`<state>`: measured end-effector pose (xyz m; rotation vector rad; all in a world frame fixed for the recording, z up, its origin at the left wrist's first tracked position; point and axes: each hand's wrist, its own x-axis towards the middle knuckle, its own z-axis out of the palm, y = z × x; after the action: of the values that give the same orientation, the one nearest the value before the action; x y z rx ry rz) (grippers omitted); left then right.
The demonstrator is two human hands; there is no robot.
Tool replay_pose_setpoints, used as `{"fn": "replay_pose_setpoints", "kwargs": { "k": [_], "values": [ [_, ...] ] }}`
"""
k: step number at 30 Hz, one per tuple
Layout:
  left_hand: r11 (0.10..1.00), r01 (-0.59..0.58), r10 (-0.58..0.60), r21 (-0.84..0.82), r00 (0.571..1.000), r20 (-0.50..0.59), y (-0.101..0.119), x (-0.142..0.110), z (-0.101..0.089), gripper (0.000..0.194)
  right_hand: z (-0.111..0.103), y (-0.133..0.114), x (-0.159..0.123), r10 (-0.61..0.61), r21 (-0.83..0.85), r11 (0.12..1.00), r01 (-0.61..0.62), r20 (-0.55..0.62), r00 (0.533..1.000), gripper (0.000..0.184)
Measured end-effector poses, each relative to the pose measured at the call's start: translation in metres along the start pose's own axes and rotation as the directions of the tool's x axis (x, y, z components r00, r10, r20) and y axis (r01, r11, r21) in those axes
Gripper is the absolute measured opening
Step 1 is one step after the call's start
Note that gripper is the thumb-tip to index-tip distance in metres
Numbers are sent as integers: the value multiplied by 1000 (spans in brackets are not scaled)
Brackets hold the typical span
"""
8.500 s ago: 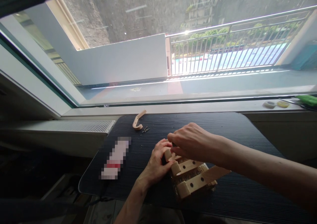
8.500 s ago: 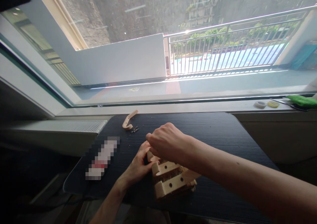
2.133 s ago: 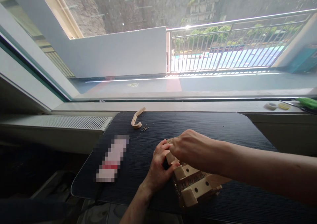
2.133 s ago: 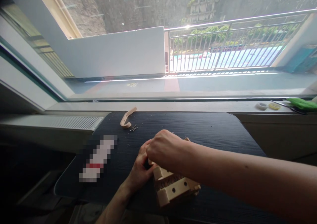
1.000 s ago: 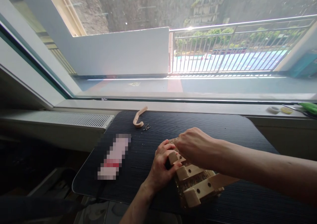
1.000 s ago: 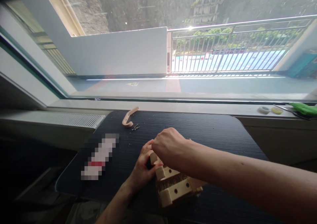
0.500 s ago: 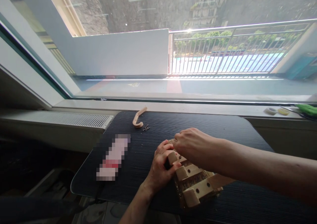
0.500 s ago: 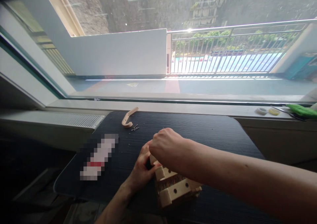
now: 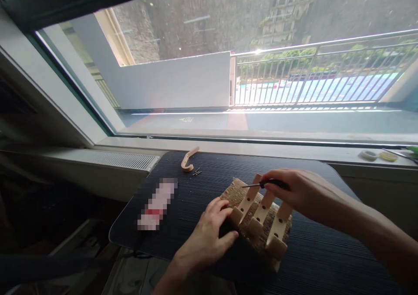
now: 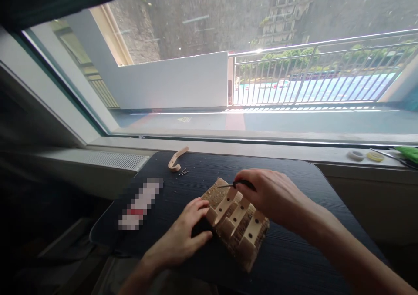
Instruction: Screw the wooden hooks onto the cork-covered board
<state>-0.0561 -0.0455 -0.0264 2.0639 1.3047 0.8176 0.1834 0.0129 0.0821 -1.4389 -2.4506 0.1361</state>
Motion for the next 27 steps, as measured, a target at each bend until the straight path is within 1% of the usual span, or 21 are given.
{"fn": "replay_pose_setpoints", "kwargs": {
  "k": [1, 2, 4, 5, 7, 8, 10, 13, 14, 15, 16, 17, 18, 19, 20, 21, 22, 23, 24, 25, 27],
  "values": [
    [999, 11, -11, -46, 1000, 0, 0, 3, -5, 37, 4, 6, -16, 58, 100, 994, -53, -40, 998, 23],
    [997, 26, -31, -79, 998, -58, -2, 8, -8, 33, 11, 10, -33, 127, 192, 976, -105, -108, 986, 26],
    [995, 59, -77, -82, 967, -241, -7, 25, -7, 26, 34, 10, -63, 237, 344, 927, -148, -233, 943, 30],
    [994, 82, -101, -78, 958, -270, -10, 34, -4, 25, 48, 5, -76, 276, 407, 902, -145, -284, 918, 30],
    [993, 103, -114, -61, 970, -217, -15, 50, 7, 30, 77, -10, -93, 284, 477, 875, -83, -367, 886, 27],
    [993, 105, -114, -63, 978, -177, -17, 54, 13, 37, 90, -19, -97, 274, 478, 877, -48, -416, 867, 26],
    [993, 115, -119, -35, 976, -183, -17, 50, 22, 42, 109, -30, -97, 246, 439, 898, -4, -495, 833, 27],
    [980, 197, -193, -6, 953, -235, -8, 16, 25, 44, 115, -24, -82, 212, 386, 922, 22, -553, 806, 29],
    [976, 215, -215, -25, 950, -226, -3, 1, 24, 46, 112, -15, -74, 197, 368, 930, 25, -553, 810, 28],
    [972, 229, -234, -50, 955, -184, 2, -14, 20, 47, 107, -5, -66, 187, 350, 937, 18, -541, 820, 26],
    [970, 232, -238, -78, 968, -79, 6, -27, 16, 49, 100, 7, -60, 183, 336, 942, 1, -515, 837, 25],
    [964, 244, -239, -108, 969, 61, 10, -37, 12, 49, 93, 18, -54, 198, 328, 945, -19, -525, 828, 24],
    [952, 277, -252, -132, 951, 177, 12, -44, 7, 47, 84, 29, -51, 221, 334, 942, -37, -531, 818, 25],
    [936, 324, -292, -138, 933, 210, 13, -45, 3, 43, 76, 37, -50, 254, 355, 933, -55, -542, 801, 27],
    [931, 342, -331, -126, 938, 105, 11, -43, 0, 39, 69, 42, -52, 313, 390, 916, -89, -559, 768, 29],
    [933, 343, -349, -106, 936, -46, 8, -38, -2, 36, 64, 45, -57, 393, 433, 890, -144, -566, 725, 31],
    [943, 322, -332, -86, 929, -163, 4, -30, -2, 36, 60, 45, -65, 499, 496, 838, -226, -533, 683, 34],
    [950, 302, -311, -77, 928, -206, -1, -21, 0, 39, 60, 42, -74, 598, 566, 771, -292, -483, 640, 37],
    [954, 288, -298, -78, 931, -211, -5, -13, 5, 43, 63, 38, -85, 666, 642, 692, -329, -393, 634, 41],
    [959, 270, -280, -80, 943, -182, -7, -6, 10, 48, 69, 32, -95, 708, 708, 618, -342, -312, 634, 43],
    [976, 181, -196, -122, 973, -120, -7, 5, 24, 54, 88, 20, -113, 767, 814, 474, -335, -196, 610, 45]
  ]
}}
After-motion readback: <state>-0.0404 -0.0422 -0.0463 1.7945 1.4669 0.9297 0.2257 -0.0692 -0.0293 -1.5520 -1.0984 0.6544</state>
